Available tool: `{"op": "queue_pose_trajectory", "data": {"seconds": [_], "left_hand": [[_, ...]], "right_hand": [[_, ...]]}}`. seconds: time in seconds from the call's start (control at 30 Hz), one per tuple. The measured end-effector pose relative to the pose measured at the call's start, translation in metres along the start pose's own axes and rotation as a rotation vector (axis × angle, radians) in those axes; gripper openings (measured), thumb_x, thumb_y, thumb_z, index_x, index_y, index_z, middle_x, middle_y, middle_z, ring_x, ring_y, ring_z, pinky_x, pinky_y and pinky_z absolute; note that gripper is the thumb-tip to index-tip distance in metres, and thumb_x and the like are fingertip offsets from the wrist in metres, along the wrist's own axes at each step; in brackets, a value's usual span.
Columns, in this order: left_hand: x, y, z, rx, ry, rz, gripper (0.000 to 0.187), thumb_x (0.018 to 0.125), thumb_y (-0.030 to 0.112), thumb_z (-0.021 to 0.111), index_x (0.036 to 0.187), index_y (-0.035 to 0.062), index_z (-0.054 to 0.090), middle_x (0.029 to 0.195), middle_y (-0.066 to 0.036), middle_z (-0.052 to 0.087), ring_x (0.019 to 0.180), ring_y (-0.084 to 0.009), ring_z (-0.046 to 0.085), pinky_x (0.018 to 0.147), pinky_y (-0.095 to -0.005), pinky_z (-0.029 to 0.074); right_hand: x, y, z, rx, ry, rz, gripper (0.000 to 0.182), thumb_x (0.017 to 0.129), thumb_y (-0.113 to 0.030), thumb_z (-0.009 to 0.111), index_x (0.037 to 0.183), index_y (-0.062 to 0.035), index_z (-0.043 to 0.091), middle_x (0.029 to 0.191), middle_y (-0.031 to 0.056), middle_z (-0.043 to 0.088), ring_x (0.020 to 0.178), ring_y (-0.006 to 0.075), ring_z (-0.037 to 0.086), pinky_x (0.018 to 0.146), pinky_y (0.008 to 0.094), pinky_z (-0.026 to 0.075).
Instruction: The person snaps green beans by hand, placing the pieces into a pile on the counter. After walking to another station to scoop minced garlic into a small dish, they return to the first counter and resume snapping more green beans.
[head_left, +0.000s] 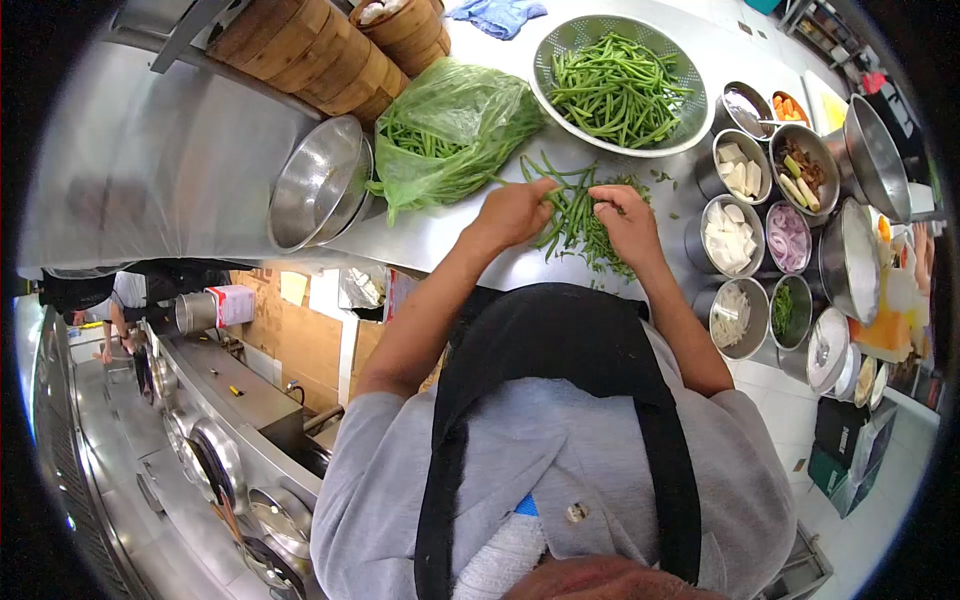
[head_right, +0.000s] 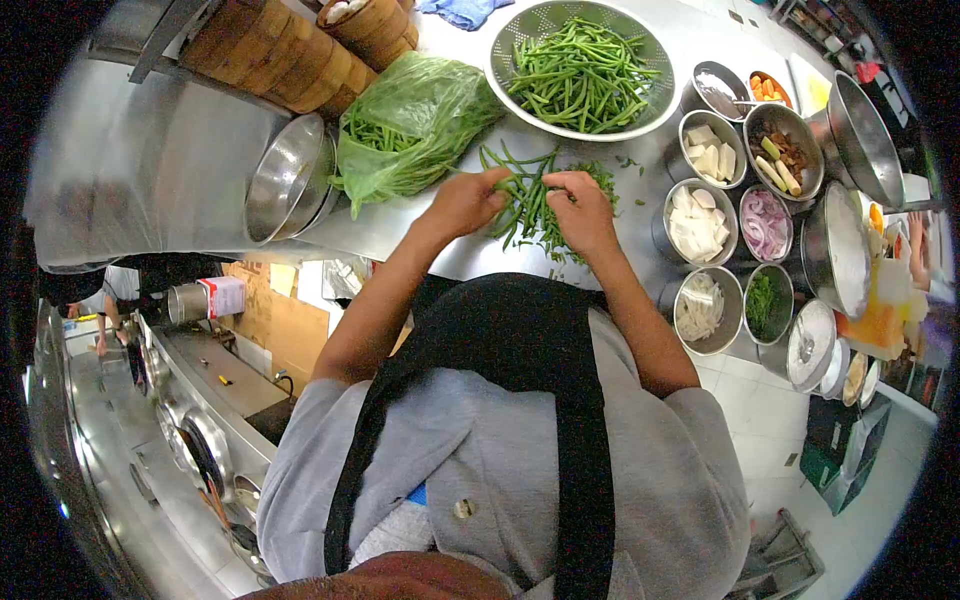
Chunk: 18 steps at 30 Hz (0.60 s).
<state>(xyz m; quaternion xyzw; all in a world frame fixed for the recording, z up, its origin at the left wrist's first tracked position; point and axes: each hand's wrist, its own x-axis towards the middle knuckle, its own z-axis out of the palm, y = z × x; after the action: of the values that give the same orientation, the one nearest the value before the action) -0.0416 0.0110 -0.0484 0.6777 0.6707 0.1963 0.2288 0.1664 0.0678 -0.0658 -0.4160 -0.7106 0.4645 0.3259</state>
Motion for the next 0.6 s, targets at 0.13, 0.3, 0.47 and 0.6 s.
{"op": "queue_pose_trajectory", "data": {"seconds": [0.13,0.3,0.47,0.6], "left_hand": [[0.008,0.003,0.001,0.093,0.0,0.05,0.023,0.084,0.018,0.055,0.105,0.0112,0.061,0.084,-0.018,0.066,0.079,-0.038,0.062,0.07,-0.0489,0.048],[0.003,0.028,-0.024,0.06,0.057,0.125,0.024,0.085,0.023,0.059,0.104,0.0094,0.059,0.087,-0.018,0.064,0.083,-0.0393,0.06,0.07,-0.0487,0.047],[-0.001,0.041,-0.036,0.071,0.032,0.001,0.023,0.086,0.025,0.059,0.102,0.0092,0.059,0.086,-0.017,0.064,0.081,-0.0389,0.061,0.066,-0.0488,0.047],[-0.005,0.044,-0.036,0.088,0.047,0.037,0.021,0.086,0.025,0.059,0.1,0.0092,0.058,0.084,-0.016,0.064,0.079,-0.039,0.061,0.065,-0.0488,0.046]], "right_hand": [[-0.004,-0.007,0.001,-0.074,0.0,-0.127,0.028,0.082,-0.009,0.055,0.108,-0.0041,0.064,0.101,0.014,0.062,0.087,0.0269,0.061,0.081,0.0344,0.048],[-0.003,-0.024,0.0,-0.134,-0.051,-0.114,0.021,0.085,-0.012,0.054,0.1,-0.0033,0.065,0.09,0.0155,0.06,0.082,0.0303,0.06,0.076,0.037,0.048],[-0.004,-0.023,-0.01,-0.23,-0.098,-0.076,0.019,0.083,-0.015,0.055,0.093,-0.002,0.064,0.082,0.0154,0.059,0.076,0.0317,0.059,0.069,0.0389,0.047],[-0.003,-0.031,-0.01,-0.167,-0.105,-0.065,0.02,0.081,-0.017,0.054,0.088,-0.001,0.064,0.079,0.0157,0.059,0.072,0.0324,0.059,0.066,0.0392,0.046]]}}
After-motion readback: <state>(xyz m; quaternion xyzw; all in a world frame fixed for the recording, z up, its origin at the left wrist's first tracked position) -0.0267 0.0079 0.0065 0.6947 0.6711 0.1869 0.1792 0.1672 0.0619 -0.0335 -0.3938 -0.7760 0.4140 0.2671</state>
